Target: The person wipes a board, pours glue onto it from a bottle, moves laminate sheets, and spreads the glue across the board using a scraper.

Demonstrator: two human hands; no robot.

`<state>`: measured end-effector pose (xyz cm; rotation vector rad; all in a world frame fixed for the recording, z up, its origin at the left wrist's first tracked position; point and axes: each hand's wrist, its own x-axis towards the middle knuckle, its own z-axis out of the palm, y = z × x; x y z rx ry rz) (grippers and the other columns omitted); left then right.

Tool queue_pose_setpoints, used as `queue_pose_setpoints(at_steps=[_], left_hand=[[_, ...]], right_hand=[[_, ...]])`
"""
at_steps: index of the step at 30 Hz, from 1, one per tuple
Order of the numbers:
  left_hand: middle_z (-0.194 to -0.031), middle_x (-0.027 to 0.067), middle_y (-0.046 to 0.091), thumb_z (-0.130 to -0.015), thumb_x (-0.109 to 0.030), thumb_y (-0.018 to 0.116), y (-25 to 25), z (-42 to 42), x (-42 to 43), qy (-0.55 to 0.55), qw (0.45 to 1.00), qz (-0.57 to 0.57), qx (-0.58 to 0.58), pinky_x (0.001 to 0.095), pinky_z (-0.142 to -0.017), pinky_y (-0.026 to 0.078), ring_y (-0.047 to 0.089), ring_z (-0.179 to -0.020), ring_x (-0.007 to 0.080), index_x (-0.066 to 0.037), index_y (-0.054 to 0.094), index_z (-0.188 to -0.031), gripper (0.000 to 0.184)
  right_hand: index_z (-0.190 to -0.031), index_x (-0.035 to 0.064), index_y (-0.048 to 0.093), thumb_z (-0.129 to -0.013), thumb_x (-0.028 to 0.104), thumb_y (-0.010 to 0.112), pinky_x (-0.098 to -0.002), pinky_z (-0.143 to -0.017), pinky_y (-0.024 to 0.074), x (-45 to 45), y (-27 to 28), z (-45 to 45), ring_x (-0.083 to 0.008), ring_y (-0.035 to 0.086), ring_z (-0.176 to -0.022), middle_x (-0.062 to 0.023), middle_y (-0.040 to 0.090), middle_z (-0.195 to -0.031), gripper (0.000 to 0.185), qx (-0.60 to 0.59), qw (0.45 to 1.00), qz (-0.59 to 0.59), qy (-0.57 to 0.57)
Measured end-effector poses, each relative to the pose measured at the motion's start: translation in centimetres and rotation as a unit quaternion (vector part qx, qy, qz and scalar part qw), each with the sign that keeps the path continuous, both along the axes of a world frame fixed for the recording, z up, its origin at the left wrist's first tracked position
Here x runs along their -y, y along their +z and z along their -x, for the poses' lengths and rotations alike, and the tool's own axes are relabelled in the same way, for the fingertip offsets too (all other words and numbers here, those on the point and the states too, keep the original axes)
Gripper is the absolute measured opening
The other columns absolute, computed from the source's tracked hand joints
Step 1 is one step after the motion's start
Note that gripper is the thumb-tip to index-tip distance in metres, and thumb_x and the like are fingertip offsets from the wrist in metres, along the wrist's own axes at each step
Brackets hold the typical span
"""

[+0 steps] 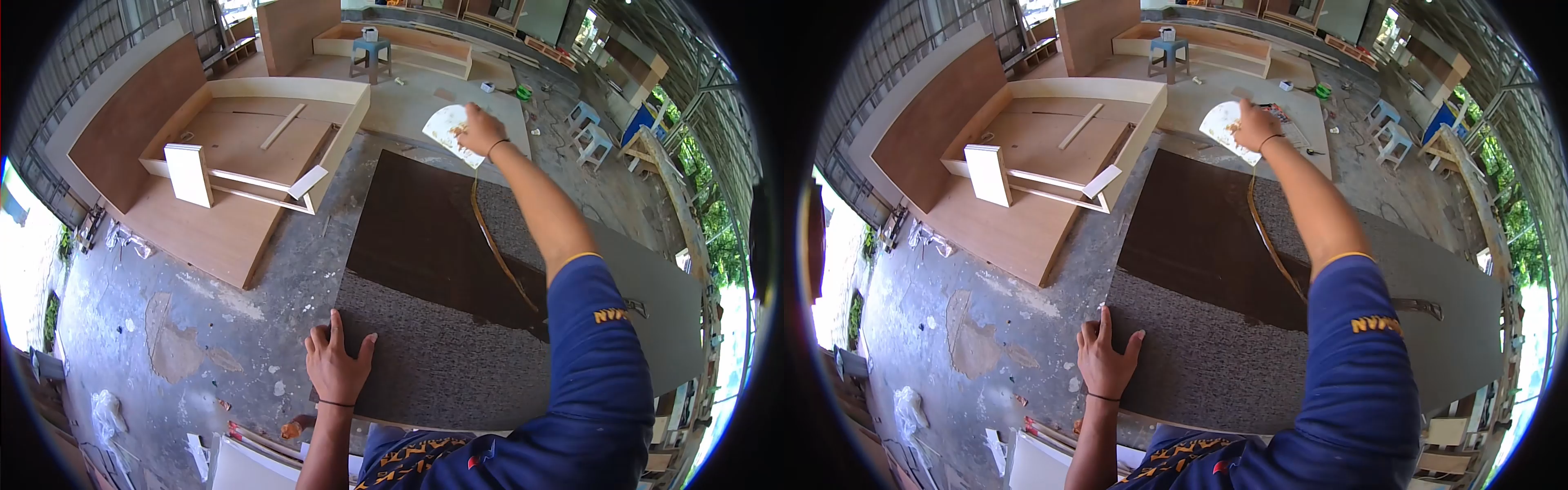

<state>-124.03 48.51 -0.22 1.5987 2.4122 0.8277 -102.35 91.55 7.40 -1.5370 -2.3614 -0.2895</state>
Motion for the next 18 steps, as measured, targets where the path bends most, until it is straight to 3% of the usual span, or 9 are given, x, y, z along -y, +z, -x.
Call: queue_pose_setpoints(at_steps=[3,4,7,9,11,12,14,17,18], left_hand=[[-0.097,0.0152,0.053,-0.071,-0.038,0.072,-0.2,0.0,0.0,-0.001,1.0,-0.009,-0.015,0.0397,-0.078,0.047,0.053,-0.093,0.032,-0.002,0.053,-0.122,0.066],[-0.097,0.0154,0.053,-0.071,-0.038,0.072,0.1,-0.1,-0.1,-0.003,1.0,-0.011,-0.011,0.0399,-0.078,0.046,0.054,-0.093,0.0319,-0.002,0.054,-0.122,0.065],[-0.097,0.0154,0.053,-0.071,-0.038,0.071,0.0,-0.2,0.0,-0.001,1.0,-0.009,-0.014,0.0401,-0.078,0.046,0.054,-0.093,0.0321,-0.003,0.054,-0.123,0.065],[-0.095,0.0145,0.052,-0.07,-0.038,0.072,-0.6,-0.1,-0.1,0.001,0.999,-0.023,-0.032,0.0393,-0.074,0.047,0.054,-0.09,0.031,-0.002,0.054,-0.121,0.065],[-0.095,0.0144,0.052,-0.071,-0.038,0.071,-0.6,-0.3,-0.1,0.003,0.999,-0.026,-0.039,0.0389,-0.075,0.047,0.054,-0.09,0.0309,-0.002,0.055,-0.121,0.064],[-0.094,0.0149,0.053,-0.071,-0.038,0.071,-0.5,-0.4,-0.1,0.006,0.999,-0.028,-0.039,0.0387,-0.076,0.047,0.054,-0.089,0.0309,-0.002,0.055,-0.121,0.064],[-0.095,0.0147,0.054,-0.071,-0.038,0.071,-0.1,-0.7,-0.4,0.015,0.999,-0.025,-0.039,0.0392,-0.078,0.046,0.054,-0.091,0.031,-0.003,0.054,-0.122,0.064],[-0.092,0.015,0.055,-0.07,-0.038,0.072,-0.6,-0.7,-0.2,0.018,0.997,-0.044,-0.068,0.0384,-0.077,0.046,0.054,-0.089,0.0306,-0.002,0.055,-0.121,0.065],[-0.092,0.0147,0.055,-0.069,-0.038,0.072,-0.6,-0.9,-0.2,0.019,0.997,-0.039,-0.063,0.0383,-0.077,0.046,0.054,-0.09,0.0306,-0.003,0.055,-0.121,0.065]], right_hand=[[-0.103,0.0034,0.044,-0.066,0.027,0.07,-0.0441,-0.076,0.0484,5.9,5.9,-3.4,-0.0369,0.06,-0.092,-0.0204,0.061,-0.099,0.051,-0.029,0.999,0.014,0.038],[-0.104,0.0017,0.043,-0.066,0.03,0.073,-0.0425,-0.073,0.0481,8.6,7.0,-5.3,-0.0397,0.059,-0.087,-0.0238,0.06,-0.095,0.057,-0.04,0.995,0.039,0.081],[-0.098,0.0041,0.044,-0.068,0.033,0.074,-0.0437,-0.069,0.0467,18.2,6.4,-11.5,-0.0392,0.059,-0.08,-0.0203,0.059,-0.086,0.052,0.016,0.983,0.121,0.139],[-0.097,0.0055,0.045,-0.07,0.031,0.073,-0.0435,-0.067,0.0468,23.8,3.5,-15.4,-0.0377,0.059,-0.083,-0.0173,0.058,-0.089,0.046,0.078,0.967,0.183,0.157],[-0.1,0.0056,0.044,-0.069,0.026,0.07,-0.0435,-0.072,0.0482,27.5,1.0,-16.8,-0.0385,0.059,-0.086,-0.0179,0.057,-0.096,0.045,0.067,0.951,0.27,0.132],[-0.1,0.0056,0.044,-0.069,0.026,0.07,-0.0435,-0.072,0.0482,26.6,0.4,-16.6,-0.0385,0.059,-0.086,-0.0179,0.057,-0.096,0.045,0.068,0.95,0.269,0.14],[-0.1,0.0066,0.044,-0.068,0.027,0.072,-0.0444,-0.066,0.0467,23.9,-0.7,-15.2,-0.0377,0.059,-0.082,-0.017,0.057,-0.086,0.047,0.016,0.975,0.118,0.187],[-0.103,0.0051,0.041,-0.068,0.026,0.07,-0.0477,-0.067,0.0459,15.8,-2.6,-12.6,-0.0397,0.059,-0.081,-0.0197,0.059,-0.089,0.05,-0.001,0.979,0.099,0.18],[-0.104,0.0048,0.04,-0.067,0.026,0.069,-0.0488,-0.069,0.0458,13.6,-2.1,-10.9,-0.0399,0.059,-0.083,-0.0198,0.06,-0.091,0.052,0.024,0.985,0.116,0.129]])
